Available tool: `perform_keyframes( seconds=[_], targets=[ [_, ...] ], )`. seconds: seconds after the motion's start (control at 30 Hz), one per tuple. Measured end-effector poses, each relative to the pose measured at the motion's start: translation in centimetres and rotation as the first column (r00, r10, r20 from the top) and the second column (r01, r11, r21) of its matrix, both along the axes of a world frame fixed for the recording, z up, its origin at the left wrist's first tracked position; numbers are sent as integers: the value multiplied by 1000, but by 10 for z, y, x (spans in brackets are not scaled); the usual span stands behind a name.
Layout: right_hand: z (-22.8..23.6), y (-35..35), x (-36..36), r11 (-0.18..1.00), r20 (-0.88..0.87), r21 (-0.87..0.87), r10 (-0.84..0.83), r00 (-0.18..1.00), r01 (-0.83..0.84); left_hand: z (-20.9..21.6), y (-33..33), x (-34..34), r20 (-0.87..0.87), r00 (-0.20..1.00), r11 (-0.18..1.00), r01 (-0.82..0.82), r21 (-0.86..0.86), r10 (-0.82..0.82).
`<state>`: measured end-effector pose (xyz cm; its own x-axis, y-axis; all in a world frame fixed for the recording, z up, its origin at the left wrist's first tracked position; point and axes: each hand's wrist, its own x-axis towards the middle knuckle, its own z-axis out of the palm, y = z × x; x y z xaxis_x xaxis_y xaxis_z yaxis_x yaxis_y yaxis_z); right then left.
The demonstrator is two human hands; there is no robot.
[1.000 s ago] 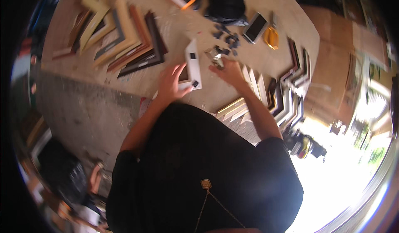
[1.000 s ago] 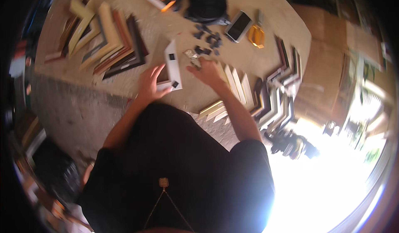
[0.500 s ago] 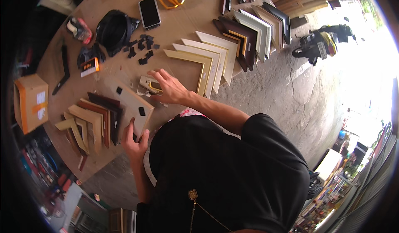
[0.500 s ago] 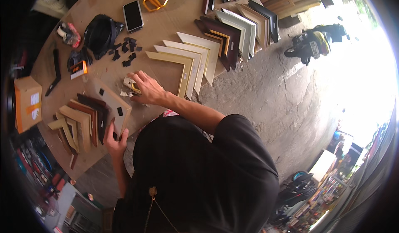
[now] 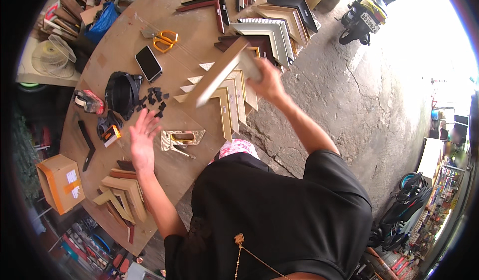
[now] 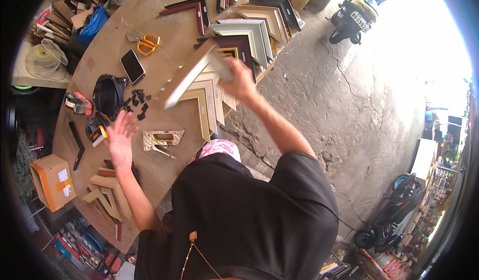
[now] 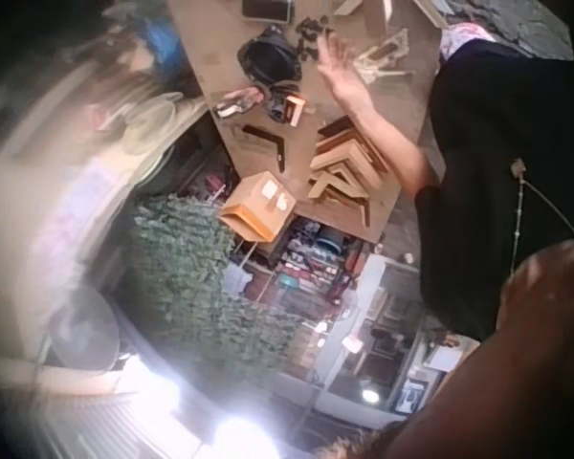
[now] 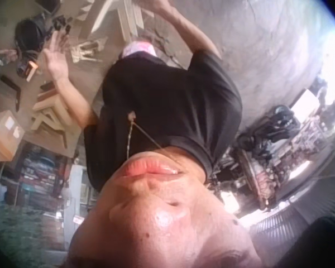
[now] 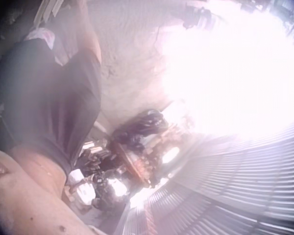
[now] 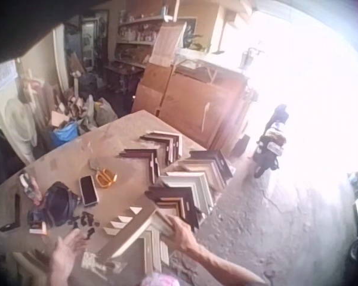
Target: The person organizes various L-shaped picture frame samples on a wooden table and uses a hand tool to secure small metal fasteners or brackets onto the corner of a light-colored frame sample.
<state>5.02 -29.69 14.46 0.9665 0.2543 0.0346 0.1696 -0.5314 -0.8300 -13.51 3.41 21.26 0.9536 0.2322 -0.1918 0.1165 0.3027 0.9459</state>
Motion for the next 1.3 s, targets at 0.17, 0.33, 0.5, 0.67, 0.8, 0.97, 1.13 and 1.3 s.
perform_keyframes(
  seconds=[0.17,0.33,0.5,0.67,0.8,0.97,1.13,1.3],
  targets=[
    [-22,-86,109,846,112,-344,-393,913,406,-34,21,-51,-175,964,978,-208,-12,202],
    [-59,-125,180,765,100,-452,-468,878,459,-65,10,-95,-279,925,961,-276,-31,257],
    [-67,-124,200,745,119,-490,-457,882,452,-84,-2,-125,-331,882,928,-371,-45,337],
    [-76,-130,214,668,227,-543,-467,855,509,-86,-15,-134,-383,851,924,-382,17,359],
    [-79,-120,225,655,258,-547,-460,850,521,-88,-25,-140,-434,819,922,-379,80,375],
    [-68,-113,242,597,113,-731,-371,922,330,-93,-38,-154,-462,787,909,-398,124,408],
    [-79,-127,233,569,147,-734,-402,904,372,-79,-31,-158,-491,762,907,-363,216,422],
    [-81,-106,198,659,447,-589,-217,868,468,-103,0,-207,-328,647,667,-386,637,688]
  ],
)
